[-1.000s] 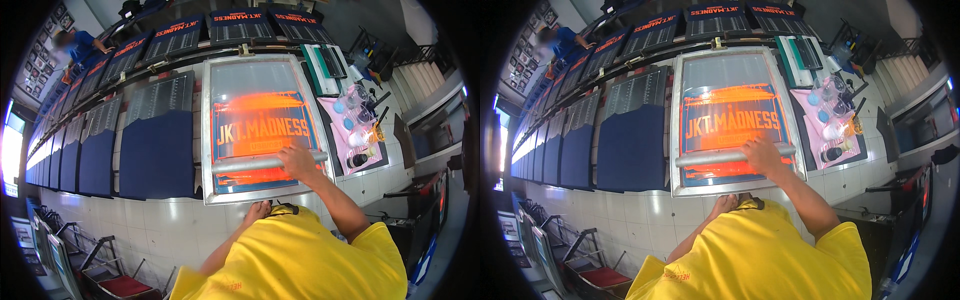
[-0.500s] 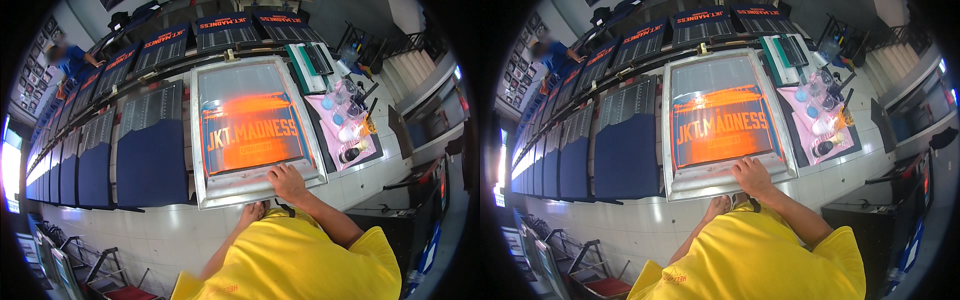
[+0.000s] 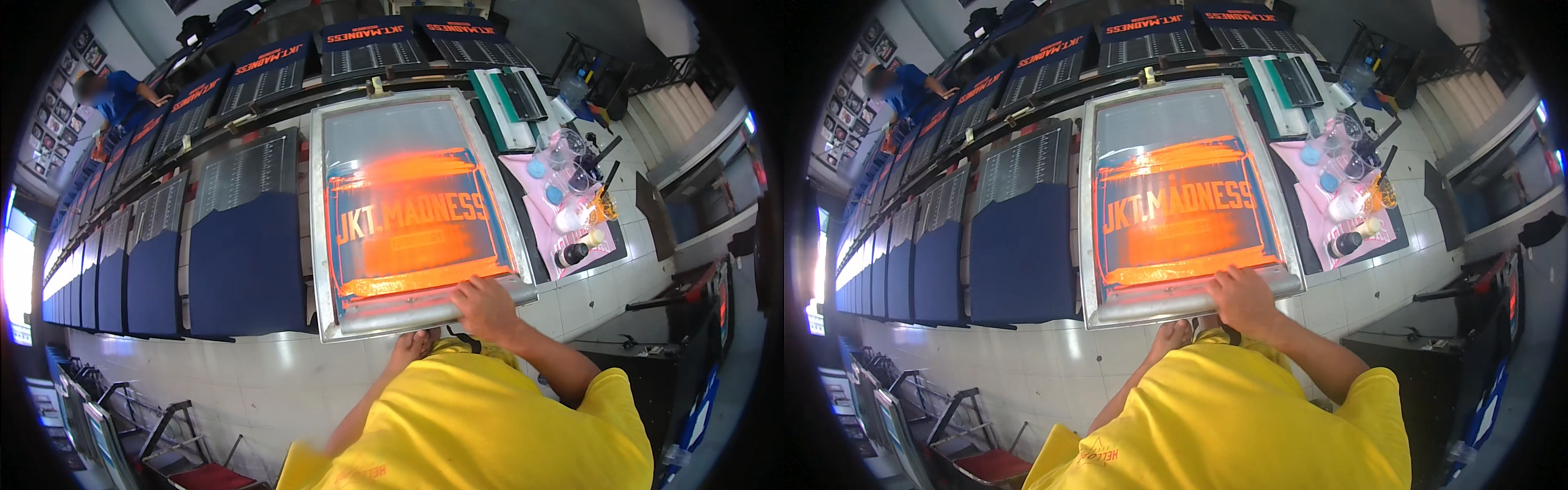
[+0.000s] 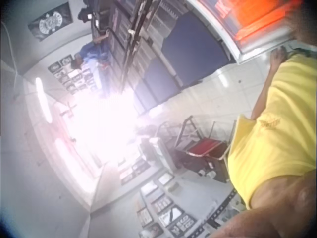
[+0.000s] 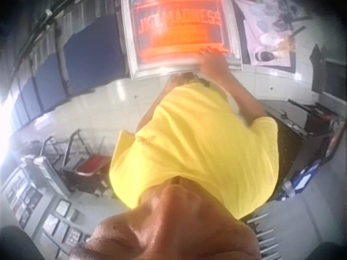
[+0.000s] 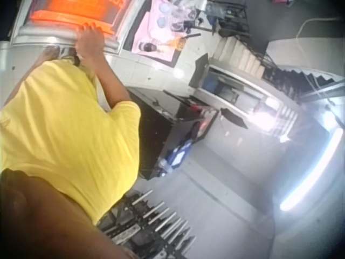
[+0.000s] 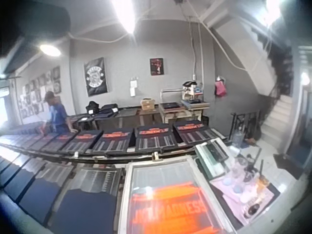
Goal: The person performs screen printing on a series of navy blue t-shirts using orange ink and a squeegee, then walks to a side table to retrieve tape.
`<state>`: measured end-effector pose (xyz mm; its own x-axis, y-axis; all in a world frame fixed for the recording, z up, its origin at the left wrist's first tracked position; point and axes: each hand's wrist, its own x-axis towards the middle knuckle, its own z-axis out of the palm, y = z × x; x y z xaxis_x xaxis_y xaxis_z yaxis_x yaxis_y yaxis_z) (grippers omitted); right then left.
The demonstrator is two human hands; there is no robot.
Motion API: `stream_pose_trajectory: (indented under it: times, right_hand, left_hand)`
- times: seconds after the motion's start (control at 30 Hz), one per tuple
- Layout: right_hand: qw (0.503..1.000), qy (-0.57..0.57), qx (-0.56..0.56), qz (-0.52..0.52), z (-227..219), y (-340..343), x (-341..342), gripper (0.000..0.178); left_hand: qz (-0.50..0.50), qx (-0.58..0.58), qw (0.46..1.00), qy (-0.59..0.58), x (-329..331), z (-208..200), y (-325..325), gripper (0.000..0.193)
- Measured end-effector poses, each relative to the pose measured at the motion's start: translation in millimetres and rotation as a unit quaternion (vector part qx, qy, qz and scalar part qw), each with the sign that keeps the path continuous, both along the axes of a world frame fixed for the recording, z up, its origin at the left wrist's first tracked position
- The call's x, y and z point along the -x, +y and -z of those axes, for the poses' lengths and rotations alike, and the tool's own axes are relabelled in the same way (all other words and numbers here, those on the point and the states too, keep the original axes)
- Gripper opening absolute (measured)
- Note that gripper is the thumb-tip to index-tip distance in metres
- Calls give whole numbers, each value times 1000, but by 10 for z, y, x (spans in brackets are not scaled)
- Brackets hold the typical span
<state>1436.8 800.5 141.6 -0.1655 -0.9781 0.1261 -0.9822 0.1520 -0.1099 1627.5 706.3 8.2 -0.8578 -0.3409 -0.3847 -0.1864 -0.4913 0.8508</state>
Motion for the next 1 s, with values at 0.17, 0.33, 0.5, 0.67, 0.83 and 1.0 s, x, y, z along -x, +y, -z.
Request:
stream_pose_trajectory:
  times: [0.17, 0.33, 0.5, 0.67, 0.83, 1.0]
  right_hand:
    - [995, 79, 62, -3, 190, 97, -99, 12]
    - [987, 115, 110, -1, 259, -14, 94, 14]
    - [986, 111, 124, 14, 358, -260, 421, 12]
    - [978, 143, 150, 17, 400, -598, 711, 8]
    - [983, 139, 116, 10, 443, -899, 1091, 8]
    - [977, 134, 165, -1, 482, -1286, 1453, 8]
  left_hand:
    - [-28, 41, 999, -6, 1, -58, 36, 45]
    - [2, 61, 998, -21, -47, 226, 6, 49]
    - [-6, 87, 996, 7, -11, 18, 4, 51]
    - [34, 111, 992, -48, -99, 83, -36, 50]
    - [94, 131, 984, -75, -134, 362, -109, 47]
    - [65, 117, 989, -67, -58, 243, -53, 47]
